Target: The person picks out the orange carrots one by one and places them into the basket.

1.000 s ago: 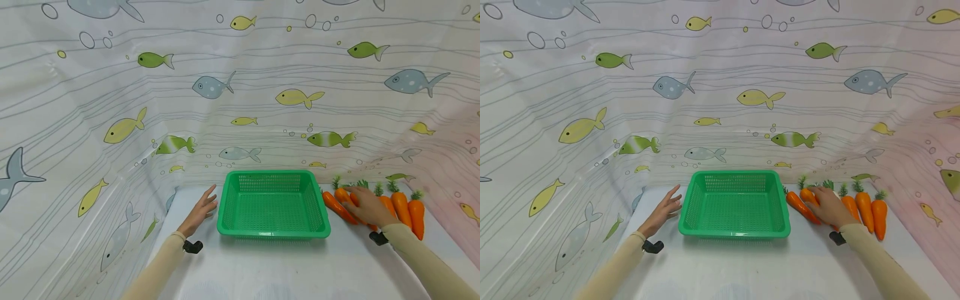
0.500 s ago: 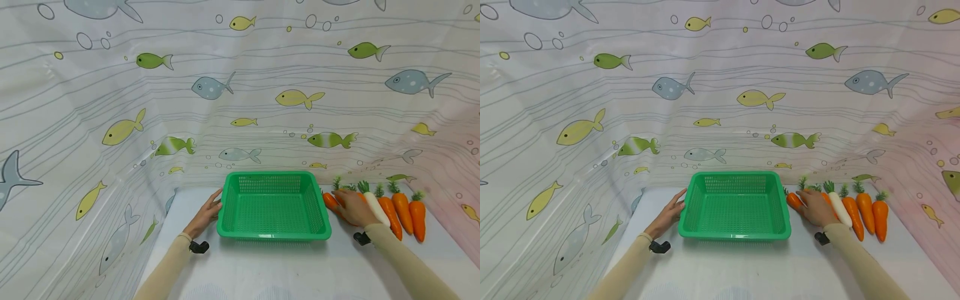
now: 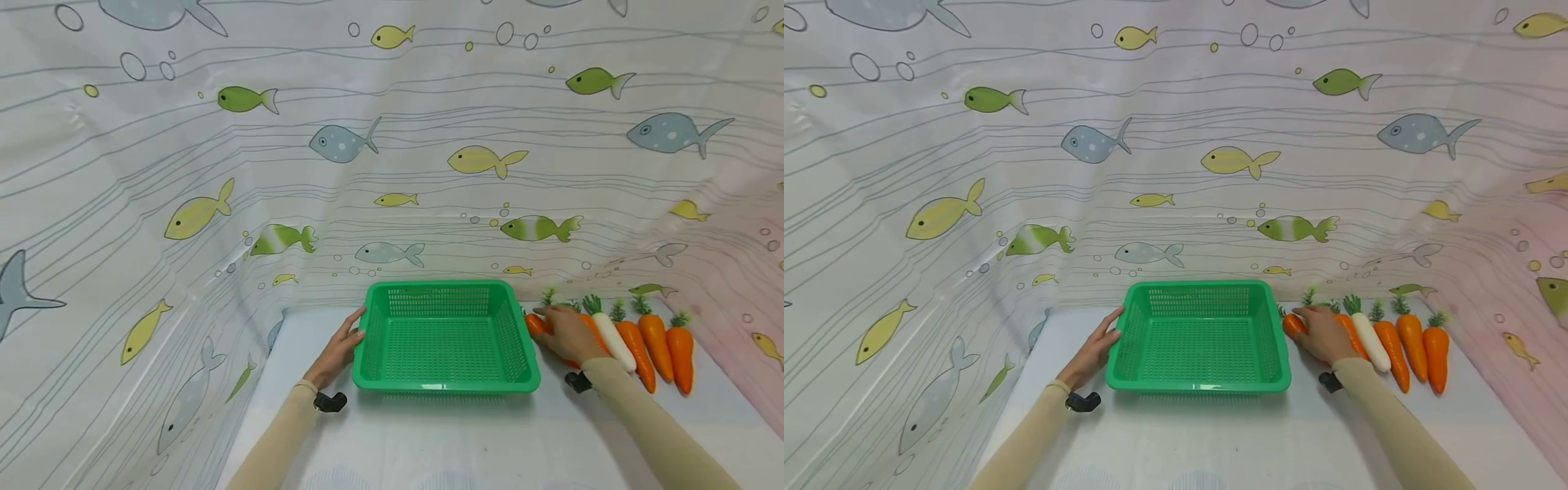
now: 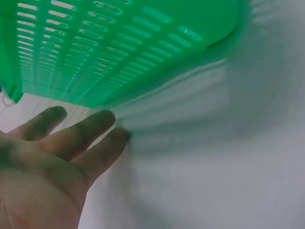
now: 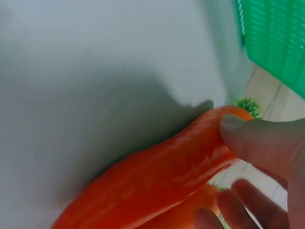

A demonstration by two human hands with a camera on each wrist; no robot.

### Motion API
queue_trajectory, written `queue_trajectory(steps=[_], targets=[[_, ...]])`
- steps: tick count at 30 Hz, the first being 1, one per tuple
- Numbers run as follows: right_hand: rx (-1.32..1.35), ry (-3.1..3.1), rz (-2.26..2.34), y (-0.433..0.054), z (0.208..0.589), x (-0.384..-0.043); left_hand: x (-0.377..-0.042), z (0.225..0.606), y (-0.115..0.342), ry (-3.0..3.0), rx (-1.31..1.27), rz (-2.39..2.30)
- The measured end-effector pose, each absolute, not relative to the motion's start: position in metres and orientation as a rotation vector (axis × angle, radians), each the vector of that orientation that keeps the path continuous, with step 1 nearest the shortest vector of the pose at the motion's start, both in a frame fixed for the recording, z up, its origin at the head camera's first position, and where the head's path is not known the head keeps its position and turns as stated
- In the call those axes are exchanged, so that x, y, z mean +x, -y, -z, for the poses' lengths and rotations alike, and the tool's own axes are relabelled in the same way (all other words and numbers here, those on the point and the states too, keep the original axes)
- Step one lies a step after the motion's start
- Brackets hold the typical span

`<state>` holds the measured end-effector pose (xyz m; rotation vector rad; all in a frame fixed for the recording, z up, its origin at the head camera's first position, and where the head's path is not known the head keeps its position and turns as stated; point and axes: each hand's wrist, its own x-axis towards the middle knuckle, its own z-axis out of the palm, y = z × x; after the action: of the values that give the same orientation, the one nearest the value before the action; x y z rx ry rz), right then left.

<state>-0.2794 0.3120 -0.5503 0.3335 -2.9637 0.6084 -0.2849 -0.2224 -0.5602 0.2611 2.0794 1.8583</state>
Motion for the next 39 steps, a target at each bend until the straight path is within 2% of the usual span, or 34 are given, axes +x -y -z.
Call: queue_trajectory(steps=[7,21,30,39], targets=[[0.413,2.980,-0.522,-0.305,0.553,-0.283,-0.284,0.561,0.221,-2.000,0.238,-1.901],[0.204,3.008,-0.614,-0.300,0.555,-0.291,-0.283,0.566,0.219,-1.921,0.224,-1.972],[0.188,3.028,-0.835,-0.308,0.556,-0.292,-0.282,0.571,0.217,-1.907,0.216,-1.978],[0.206,3.001,-1.102,-0.321,0.532,-0.285,-0.282,0.569,0.216,-1.926,0.217,-1.989]])
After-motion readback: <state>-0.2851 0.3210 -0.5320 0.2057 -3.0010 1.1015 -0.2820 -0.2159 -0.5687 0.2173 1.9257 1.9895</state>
